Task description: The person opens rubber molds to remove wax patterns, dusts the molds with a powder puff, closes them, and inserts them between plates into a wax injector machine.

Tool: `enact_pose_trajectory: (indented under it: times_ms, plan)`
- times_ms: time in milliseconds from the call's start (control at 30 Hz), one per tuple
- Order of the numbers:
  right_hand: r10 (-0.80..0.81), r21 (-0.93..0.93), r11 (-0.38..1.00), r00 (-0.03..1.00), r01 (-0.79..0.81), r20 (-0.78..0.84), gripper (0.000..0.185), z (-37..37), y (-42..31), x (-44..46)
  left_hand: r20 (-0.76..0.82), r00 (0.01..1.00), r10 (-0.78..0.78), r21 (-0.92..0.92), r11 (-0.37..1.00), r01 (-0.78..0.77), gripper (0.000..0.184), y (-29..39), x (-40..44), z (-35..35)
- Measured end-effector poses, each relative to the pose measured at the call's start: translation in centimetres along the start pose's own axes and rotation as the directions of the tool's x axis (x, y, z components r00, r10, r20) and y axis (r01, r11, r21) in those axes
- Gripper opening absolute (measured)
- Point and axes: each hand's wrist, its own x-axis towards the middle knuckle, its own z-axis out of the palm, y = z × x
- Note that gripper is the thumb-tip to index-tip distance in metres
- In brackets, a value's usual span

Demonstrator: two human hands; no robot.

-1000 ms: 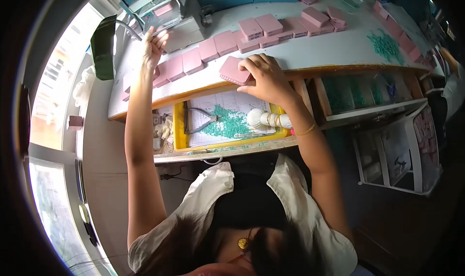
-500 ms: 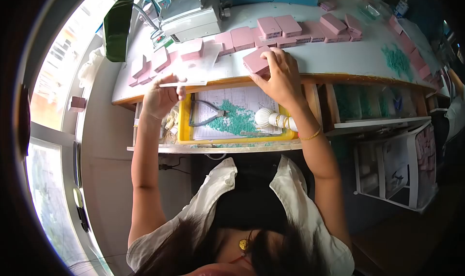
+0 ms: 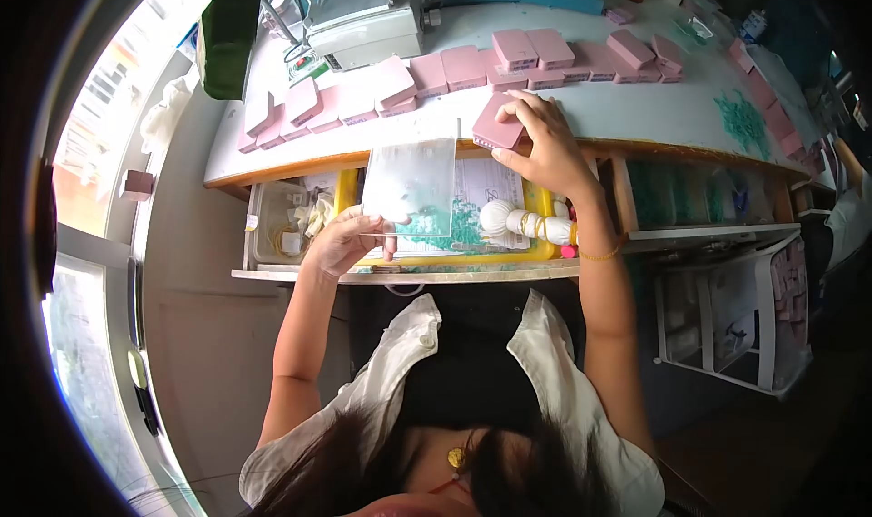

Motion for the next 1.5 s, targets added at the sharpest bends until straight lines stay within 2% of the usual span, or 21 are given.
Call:
enact_pose_trajectory:
  times_ms: [67,100,167,267,300,467,567,633,800,833,867,900,967,1000,1067,1133,1200,1300,1333,1433,1500]
  plan:
    - [0.028,-0.054,0.998,0.997,-0.031,-0.069,0.038,0.7,-0.3,-0.1,0.004,1.0,0.03,0.023,0.999,-0.03,0.034,0.2,0.2,-0.1]
    - [0.055,-0.1,0.993,0.99,-0.068,-0.132,0.039,1.0,-0.2,-0.1,0.082,0.995,0.054,0.055,0.997,-0.058,0.034,-0.2,0.4,-0.7]
    - [0.077,-0.13,0.987,0.985,-0.098,-0.158,0.039,1.2,0.1,0.1,0.099,0.995,-0.004,0.005,1.0,0.004,0.033,-0.5,0.0,-0.2]
    - [0.191,0.084,0.98,0.969,-0.18,-0.158,0.039,1.3,0.4,0.2,0.181,0.981,-0.066,0.017,0.998,0.064,0.029,-1.6,0.2,0.2]
    - [0.193,0.083,0.98,0.969,-0.182,-0.152,0.039,1.1,0.3,0.1,0.194,0.975,-0.109,-0.025,0.993,0.116,0.028,-1.7,0.1,0.4]
    - [0.005,-0.05,0.999,0.992,-0.011,-0.126,0.038,0.5,0.3,-0.1,0.195,0.975,-0.11,-0.008,0.993,0.114,0.028,-2.5,0.9,0.9]
    - [0.073,-0.031,0.997,0.991,-0.077,-0.115,0.044,0.4,0.5,-0.1,0.225,0.969,-0.104,0.046,0.994,0.096,0.029,-2.2,1.2,1.0]
    - [0.105,-0.08,0.99,0.985,-0.117,-0.14,0.042,0.4,0.1,-0.2,0.266,0.959,-0.091,-0.05,0.993,0.108,0.029,-2.3,1.3,0.7]
    - [0.176,-0.16,0.965,0.967,-0.206,-0.182,0.042,0.8,-0.1,-0.2,0.25,0.965,-0.072,-0.046,0.995,0.086,0.029,-2.7,1.7,0.9]
    - [0.216,0.094,0.975,0.955,-0.201,-0.204,0.042,1.1,0.1,-0.2,0.254,0.966,-0.056,-0.035,0.997,0.066,0.029,-2.7,1.8,0.9]
    - [0.259,0.34,0.924,0.941,-0.177,-0.216,0.042,1.2,0.1,-0.1,0.258,0.966,-0.036,-0.024,0.999,0.044,0.029,-2.7,1.9,1.0]
    - [0.258,0.397,0.903,0.946,-0.163,-0.197,0.042,1.2,-0.3,-0.1,0.257,0.966,-0.032,-0.03,0.999,0.041,0.029,-2.7,2.0,1.1]
    - [-0.018,0.132,0.99,0.985,0.041,-0.169,0.043,0.9,-1.4,0.2,0.205,0.977,-0.055,0.028,0.998,0.05,0.03,-2.6,2.0,1.4]
    - [-0.077,0.088,0.993,0.996,0.082,-0.051,0.045,1.2,-1.9,0.0,0.196,0.979,-0.048,0.021,0.999,0.044,0.03,-2.4,2.0,1.6]
    - [-0.132,0.137,0.983,0.991,0.126,0.035,0.048,2.2,-3.2,0.0,0.135,0.99,-0.044,0.101,0.994,0.03,0.032,-1.9,2.3,1.9]
    - [-0.141,0.135,0.982,0.989,0.135,0.035,0.049,2.6,-3.9,0.1,0.13,0.991,-0.025,0.104,0.994,0.011,0.033,-1.4,2.3,2.2]
    - [-0.15,0.08,0.985,0.988,0.152,-0.028,0.053,2.5,-4.2,0.2,0.07,0.998,0.0,0.231,0.973,-0.016,0.032,-0.9,2.3,2.7]
    - [-0.361,-0.115,0.932,0.907,0.343,-0.217,0.055,2.0,-4.9,0.4,0.074,0.994,0.078,0.483,0.87,-0.104,0.032,-0.2,2.1,2.7]
    - [-0.42,-0.163,0.906,0.875,0.39,-0.241,0.054,1.7,-5.1,0.3,0.08,0.99,0.115,0.589,0.796,-0.14,0.033,0.0,2.1,2.5]
    - [-0.501,-0.246,0.862,0.82,0.443,-0.278,0.052,1.2,-6.0,0.2,0.095,0.976,0.196,0.675,0.708,-0.208,0.033,0.2,2.0,1.7]
    - [-0.569,-0.313,0.813,0.785,0.492,-0.244,0.053,0.9,-6.3,0.1,0.117,0.961,0.249,0.718,0.647,-0.256,0.034,0.5,1.6,1.8]
